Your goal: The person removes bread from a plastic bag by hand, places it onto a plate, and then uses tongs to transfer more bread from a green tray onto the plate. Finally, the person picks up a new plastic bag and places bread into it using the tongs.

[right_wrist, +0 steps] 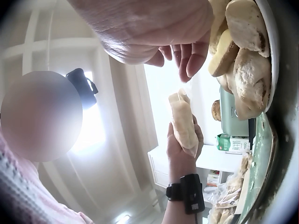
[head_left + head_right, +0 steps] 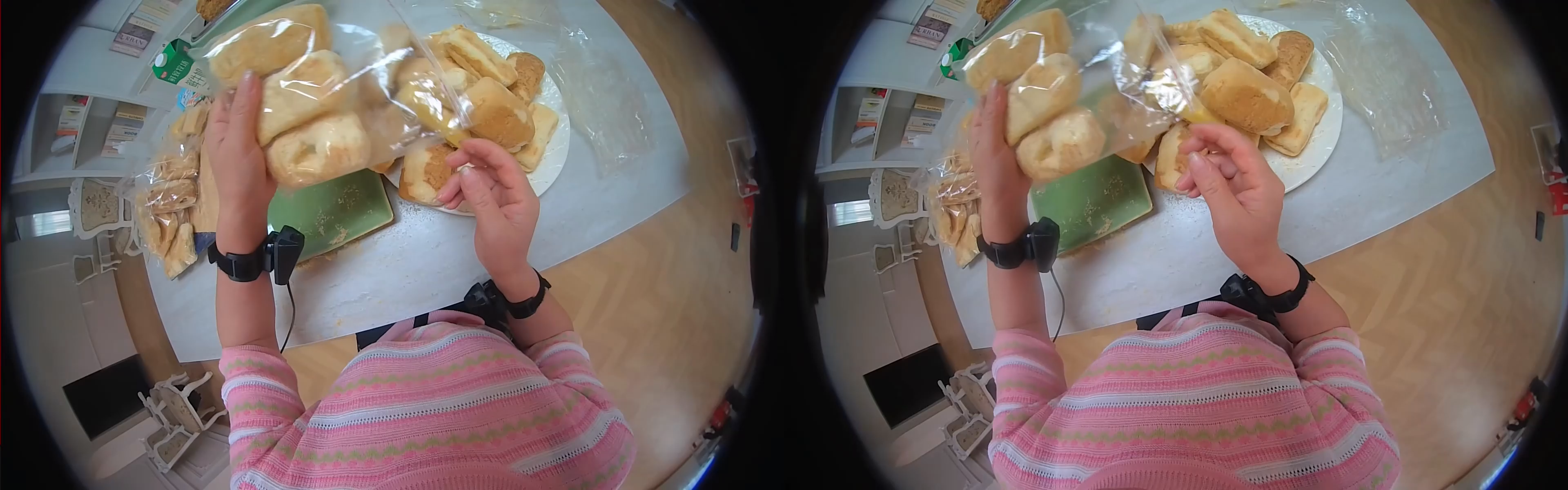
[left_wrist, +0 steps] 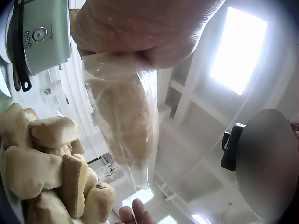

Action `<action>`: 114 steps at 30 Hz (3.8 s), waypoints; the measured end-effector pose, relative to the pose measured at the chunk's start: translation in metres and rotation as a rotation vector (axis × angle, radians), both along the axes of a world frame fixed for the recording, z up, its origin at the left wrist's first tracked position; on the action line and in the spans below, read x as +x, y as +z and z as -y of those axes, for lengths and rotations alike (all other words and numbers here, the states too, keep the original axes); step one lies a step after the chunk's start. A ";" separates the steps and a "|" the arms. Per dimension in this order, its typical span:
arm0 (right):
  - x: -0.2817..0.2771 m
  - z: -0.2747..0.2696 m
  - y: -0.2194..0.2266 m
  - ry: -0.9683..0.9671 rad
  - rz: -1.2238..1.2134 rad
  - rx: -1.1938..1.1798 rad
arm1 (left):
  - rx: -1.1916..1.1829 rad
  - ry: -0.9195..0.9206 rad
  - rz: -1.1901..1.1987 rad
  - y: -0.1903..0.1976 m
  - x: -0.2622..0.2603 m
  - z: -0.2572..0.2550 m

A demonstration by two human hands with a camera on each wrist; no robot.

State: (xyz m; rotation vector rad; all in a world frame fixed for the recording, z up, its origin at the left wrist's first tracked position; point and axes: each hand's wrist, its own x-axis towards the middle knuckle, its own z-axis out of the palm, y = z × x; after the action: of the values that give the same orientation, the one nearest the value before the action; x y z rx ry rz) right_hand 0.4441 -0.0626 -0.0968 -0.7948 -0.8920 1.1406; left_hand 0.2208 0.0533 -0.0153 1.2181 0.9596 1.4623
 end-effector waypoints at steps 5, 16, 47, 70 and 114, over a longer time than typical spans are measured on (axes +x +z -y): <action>0.003 -0.002 0.003 -0.041 0.009 -0.018 | -0.126 -0.114 -0.068 -0.003 0.023 -0.001; 0.004 -0.007 0.001 0.055 0.017 -0.085 | -0.106 -0.133 -0.259 -0.015 0.030 -0.021; -0.009 -0.026 0.012 0.075 0.032 0.013 | 0.144 0.015 -0.268 0.010 0.033 -0.018; -0.027 -0.020 0.007 0.076 0.096 0.034 | -0.059 0.152 -0.159 -0.009 0.017 0.035; -0.009 -0.018 0.015 0.003 -0.026 0.058 | 0.113 -0.039 -0.331 -0.020 0.046 0.058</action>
State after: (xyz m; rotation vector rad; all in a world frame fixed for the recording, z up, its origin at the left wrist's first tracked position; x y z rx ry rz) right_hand 0.4352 -0.0442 -0.0822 -0.7297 -0.9005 1.1202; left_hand 0.2665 -0.0050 -0.0355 1.5881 1.0752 1.3219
